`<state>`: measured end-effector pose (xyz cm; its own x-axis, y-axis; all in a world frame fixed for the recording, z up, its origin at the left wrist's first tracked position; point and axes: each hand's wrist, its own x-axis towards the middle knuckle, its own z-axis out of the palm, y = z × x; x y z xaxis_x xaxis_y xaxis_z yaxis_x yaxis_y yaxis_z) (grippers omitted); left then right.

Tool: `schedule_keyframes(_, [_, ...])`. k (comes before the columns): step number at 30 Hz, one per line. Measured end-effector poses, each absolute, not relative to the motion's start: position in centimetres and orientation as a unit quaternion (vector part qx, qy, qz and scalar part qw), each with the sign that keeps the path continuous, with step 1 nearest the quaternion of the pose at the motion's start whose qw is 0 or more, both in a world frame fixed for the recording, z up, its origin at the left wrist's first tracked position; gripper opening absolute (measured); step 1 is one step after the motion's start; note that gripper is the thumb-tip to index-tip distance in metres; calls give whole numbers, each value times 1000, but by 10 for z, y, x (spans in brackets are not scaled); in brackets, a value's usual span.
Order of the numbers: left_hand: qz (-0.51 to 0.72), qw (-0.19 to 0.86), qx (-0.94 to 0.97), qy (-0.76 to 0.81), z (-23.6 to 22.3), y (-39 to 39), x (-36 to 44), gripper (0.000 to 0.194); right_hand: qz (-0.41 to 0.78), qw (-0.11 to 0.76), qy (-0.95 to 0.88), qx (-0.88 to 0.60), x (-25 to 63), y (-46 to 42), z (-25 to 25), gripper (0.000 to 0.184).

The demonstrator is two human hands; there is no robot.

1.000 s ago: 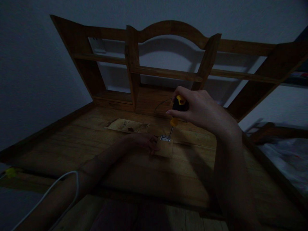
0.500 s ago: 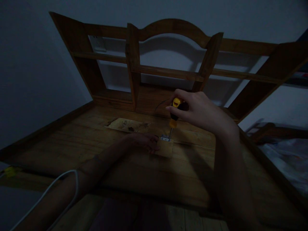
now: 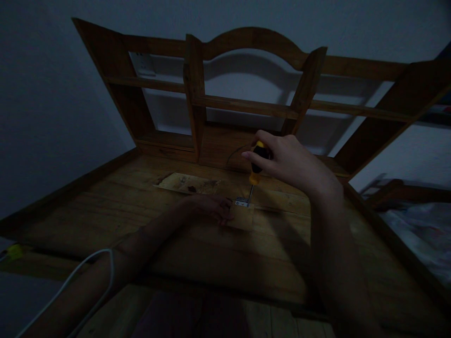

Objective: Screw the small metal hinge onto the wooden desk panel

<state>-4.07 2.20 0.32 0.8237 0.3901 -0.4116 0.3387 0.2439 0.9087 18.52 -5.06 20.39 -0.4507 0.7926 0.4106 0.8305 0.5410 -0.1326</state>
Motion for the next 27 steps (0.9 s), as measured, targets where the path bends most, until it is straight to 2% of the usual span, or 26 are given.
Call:
schedule_keyframes(7, [18,736,609,295,2,23,-41,47,-37,209,-847,-487,185,-52,208,31])
schedule_keyframes(13, [10,745,603,286,3,22,-40,40,-69,211,-841,-493,181,-53,205,28])
schedule_keyframes(17, [9,748,596,293,3,23,-39,38,-113,206,-813,-533,179,-51,201,31])
schedule_keyframes(21, [17,749,582,317,8,20,-38,37,-72,208,-831,-510,182,-49,203,36])
schedule_keyframes(27, [34,759,563,325,10,20,-37,36,-72,213,-840,-494,184,-51,206,30])
